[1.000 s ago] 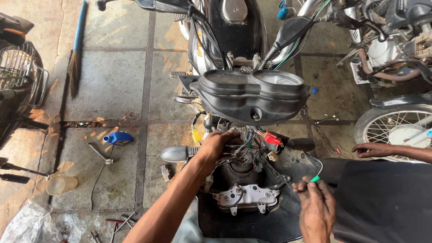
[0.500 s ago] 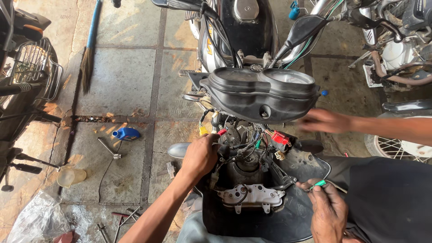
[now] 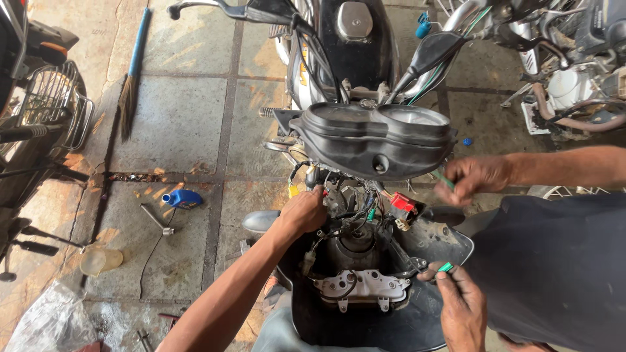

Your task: The person works on the motorcycle's front wiring harness, separating and reconnecting multiple colored connectors near the instrument cluster. They manipulate red, yellow, and green connectors by hand, occasionally using a small tool to adjust connections. A second person assists by handing over connectors and holding wires.

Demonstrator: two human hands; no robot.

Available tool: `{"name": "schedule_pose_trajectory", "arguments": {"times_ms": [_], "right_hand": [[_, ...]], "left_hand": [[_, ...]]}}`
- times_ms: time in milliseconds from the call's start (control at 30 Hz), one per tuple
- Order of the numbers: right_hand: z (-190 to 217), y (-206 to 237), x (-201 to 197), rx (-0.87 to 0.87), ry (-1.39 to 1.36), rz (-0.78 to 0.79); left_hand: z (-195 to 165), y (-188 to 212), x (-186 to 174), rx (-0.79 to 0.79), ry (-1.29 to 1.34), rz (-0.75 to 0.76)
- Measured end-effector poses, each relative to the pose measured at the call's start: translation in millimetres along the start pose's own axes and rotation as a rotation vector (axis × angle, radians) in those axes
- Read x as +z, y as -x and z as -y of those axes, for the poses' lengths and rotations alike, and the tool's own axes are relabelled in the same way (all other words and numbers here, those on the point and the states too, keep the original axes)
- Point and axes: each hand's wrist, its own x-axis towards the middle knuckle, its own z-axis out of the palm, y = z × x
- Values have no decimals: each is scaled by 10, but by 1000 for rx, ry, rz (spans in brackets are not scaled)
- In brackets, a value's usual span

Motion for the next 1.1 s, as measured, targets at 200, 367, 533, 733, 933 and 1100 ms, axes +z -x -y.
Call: {"name": "schedule_pose_trajectory", "arguments": {"times_ms": [200, 367, 533, 733, 933, 1100], "right_hand": [[-97, -84, 21, 98, 308, 162], [-53, -24, 137, 38, 272, 201], [17, -40, 201, 137, 351, 158], [-115, -53, 167, 22, 298, 245], [-214, 5, 218, 1, 331, 265], [-163, 57, 280, 164, 321, 219]], "left_hand": [[-123, 93, -9, -10, 7, 8], [-276, 487, -115, 121, -25, -108], [-736, 779, -254, 212, -53, -290], [-1501, 526, 57, 574, -38, -422], [-1782, -436, 449, 413, -412, -334], [-1618, -659, 381, 370, -286, 42]]}}
